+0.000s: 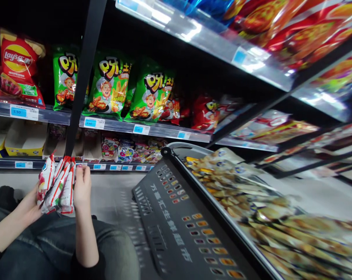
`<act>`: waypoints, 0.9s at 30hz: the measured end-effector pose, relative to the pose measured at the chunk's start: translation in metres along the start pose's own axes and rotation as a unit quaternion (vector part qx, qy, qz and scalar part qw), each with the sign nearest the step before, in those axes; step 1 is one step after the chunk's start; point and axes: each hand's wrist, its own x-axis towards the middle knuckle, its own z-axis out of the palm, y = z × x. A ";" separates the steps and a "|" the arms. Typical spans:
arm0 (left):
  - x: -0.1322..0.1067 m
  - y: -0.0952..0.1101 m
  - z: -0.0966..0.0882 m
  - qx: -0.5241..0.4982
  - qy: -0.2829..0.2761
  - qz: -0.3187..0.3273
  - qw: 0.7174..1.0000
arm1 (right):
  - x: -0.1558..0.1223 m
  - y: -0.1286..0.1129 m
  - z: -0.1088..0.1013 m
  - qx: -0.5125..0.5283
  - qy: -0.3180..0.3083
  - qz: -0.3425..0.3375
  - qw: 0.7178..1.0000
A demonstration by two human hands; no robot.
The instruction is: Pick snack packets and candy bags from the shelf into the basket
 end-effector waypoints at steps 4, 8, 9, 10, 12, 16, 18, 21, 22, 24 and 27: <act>0.001 0.003 0.000 0.059 0.037 0.092 0.993 | -0.018 -0.024 -0.005 -0.053 -0.156 0.011 0.986; 0.001 0.011 -0.001 0.108 0.081 0.121 0.983 | -0.021 -0.028 -0.006 -0.064 -0.227 -0.001 0.972; 0.001 0.013 -0.001 0.108 0.080 0.106 0.985 | -0.019 -0.026 -0.005 -0.056 -0.226 -0.008 0.973; 0.001 0.015 -0.001 0.105 0.076 0.089 0.988 | -0.018 -0.023 -0.004 -0.051 -0.220 -0.014 0.974; 0.000 0.018 -0.002 0.098 0.073 0.063 0.991 | -0.015 -0.018 -0.003 -0.070 -0.192 -0.026 0.979; 0.000 0.020 -0.001 0.106 0.088 0.060 0.989 | -0.012 -0.014 -0.003 -0.160 -0.156 -0.049 0.973; -0.001 0.020 0.002 0.126 0.107 0.082 0.983 | -0.013 -0.019 -0.005 -0.190 -0.124 -0.069 0.972; -0.002 0.018 0.007 0.181 0.127 0.123 0.967 | -0.019 -0.032 -0.006 -0.236 -0.043 -0.141 0.961; -0.003 0.017 0.008 0.204 0.125 0.130 0.962 | -0.021 -0.036 -0.004 -0.251 -0.034 -0.154 0.955; -0.004 0.012 0.009 0.248 0.116 0.140 0.951 | -0.026 -0.040 0.001 -0.284 -0.039 -0.141 0.948; -0.003 0.006 0.007 0.294 0.111 0.164 0.935 | -0.029 -0.035 0.013 -0.305 -0.018 -0.091 0.948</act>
